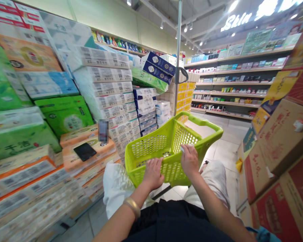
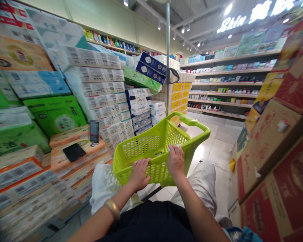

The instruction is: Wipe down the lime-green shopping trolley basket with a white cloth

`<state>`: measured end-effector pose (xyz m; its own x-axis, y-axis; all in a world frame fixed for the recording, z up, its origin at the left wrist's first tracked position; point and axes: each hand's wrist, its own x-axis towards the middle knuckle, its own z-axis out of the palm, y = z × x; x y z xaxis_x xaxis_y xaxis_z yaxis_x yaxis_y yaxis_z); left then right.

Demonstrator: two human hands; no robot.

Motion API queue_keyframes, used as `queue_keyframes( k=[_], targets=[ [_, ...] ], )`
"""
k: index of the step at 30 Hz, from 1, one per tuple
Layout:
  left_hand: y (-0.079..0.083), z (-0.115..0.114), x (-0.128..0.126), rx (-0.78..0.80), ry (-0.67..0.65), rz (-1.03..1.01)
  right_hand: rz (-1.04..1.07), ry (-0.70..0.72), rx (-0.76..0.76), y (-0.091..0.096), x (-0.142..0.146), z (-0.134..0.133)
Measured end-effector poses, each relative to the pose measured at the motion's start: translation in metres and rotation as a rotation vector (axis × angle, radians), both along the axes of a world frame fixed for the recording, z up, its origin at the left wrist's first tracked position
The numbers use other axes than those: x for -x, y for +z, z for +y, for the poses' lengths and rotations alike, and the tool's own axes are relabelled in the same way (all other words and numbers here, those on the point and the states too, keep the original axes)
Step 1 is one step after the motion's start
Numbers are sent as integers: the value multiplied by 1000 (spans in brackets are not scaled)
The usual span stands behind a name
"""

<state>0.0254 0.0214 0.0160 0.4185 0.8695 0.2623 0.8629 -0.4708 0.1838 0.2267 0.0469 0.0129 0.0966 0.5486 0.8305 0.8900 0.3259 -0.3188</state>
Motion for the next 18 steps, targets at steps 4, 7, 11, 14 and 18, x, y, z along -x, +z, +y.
queue_keyframes(
  k=[4,7,11,14,18],
  targets=[
    [0,0,0,-2,6,1,-107,226,22,-16,44,-11],
    [1,-1,0,-3,8,1,-138,306,43,-20,49,-13],
    [2,-2,1,-5,3,-1,-17,156,-20,-10,6,-7],
    [2,-3,1,-6,4,-2,147,13,-178,0,-32,-4],
    [2,-3,1,-5,4,0,291,-98,-277,2,-54,-3]
  ],
)
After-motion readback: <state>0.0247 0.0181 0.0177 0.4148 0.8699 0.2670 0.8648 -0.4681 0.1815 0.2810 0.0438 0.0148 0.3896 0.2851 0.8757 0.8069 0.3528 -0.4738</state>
